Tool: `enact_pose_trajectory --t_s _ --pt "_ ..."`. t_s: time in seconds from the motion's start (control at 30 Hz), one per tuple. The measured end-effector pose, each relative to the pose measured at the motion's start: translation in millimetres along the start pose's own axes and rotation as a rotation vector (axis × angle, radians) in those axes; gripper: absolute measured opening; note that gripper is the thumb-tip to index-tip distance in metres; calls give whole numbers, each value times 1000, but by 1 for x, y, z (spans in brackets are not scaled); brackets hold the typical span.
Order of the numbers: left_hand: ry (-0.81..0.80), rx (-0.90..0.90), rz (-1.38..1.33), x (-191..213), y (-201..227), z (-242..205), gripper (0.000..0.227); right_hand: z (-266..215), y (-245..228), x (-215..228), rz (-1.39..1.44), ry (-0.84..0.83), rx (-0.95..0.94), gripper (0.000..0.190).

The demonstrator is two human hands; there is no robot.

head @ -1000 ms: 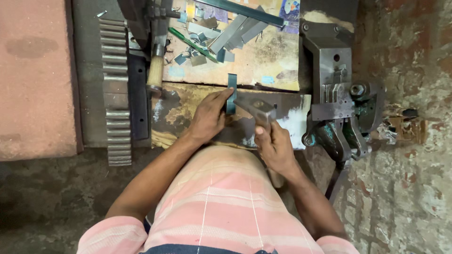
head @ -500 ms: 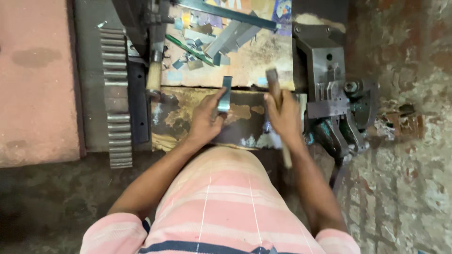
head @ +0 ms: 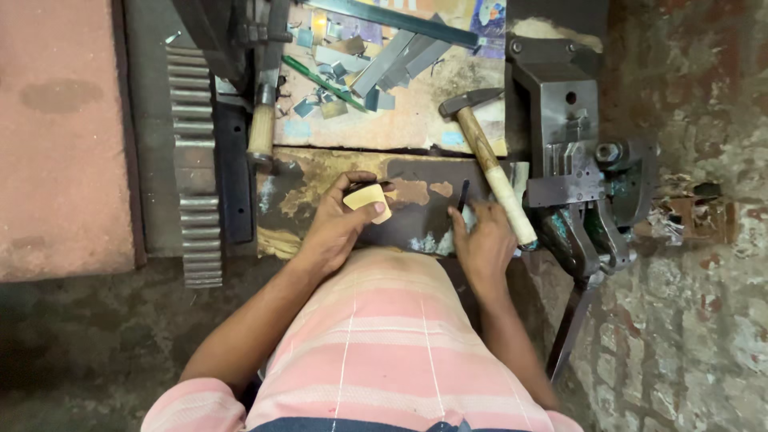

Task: The person uses a manual press to shape small wooden pieces, then files their edges. They then use a hammer and chisel to fit the pieces into a wooden template, repeatedly tapping and adjusting them.

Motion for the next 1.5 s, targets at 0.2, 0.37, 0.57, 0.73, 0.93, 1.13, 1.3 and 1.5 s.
enact_pose_trajectory --t_s 0.2,0.37,0.57,0.73,0.93,1.13,1.3,1.5 --pt "-189 17 472 -28 -9 -10 48 -20 36 -27 312 -209 -228 17" --pt "-438 -58 892 -63 -10 -26 46 -49 45 -55 1154 -545 -683 28" --pt "-406 -95 1024 -79 -1 -34 53 -58 11 -35 1275 -616 -587 7" --pt "-321 -254 1288 -82 15 -43 61 -67 -5 -33 1289 -597 -593 13" --pt "-354 -392 1379 -87 23 -47 74 -64 -10 -30 1269 -500 -496 17" --pt "-456 -530 1619 -100 26 -51 61 -58 -4 -9 1173 -392 -494 12" --pt "-536 -348 1659 -98 15 -45 62 -58 -8 -7 1196 -439 -542 13" --pt "-573 -438 1701 -103 16 -50 67 -66 -8 -25 1381 -522 -697 22"
Point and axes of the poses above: each hand's wrist, its own z-axis towards the middle knuckle, its own x-axis out of the back of the hand, y = z × x, the point moved 9 cm from there along z, towards the middle knuckle, and after that the axes turned 3 degrees about -x, right-handed, at the moved point
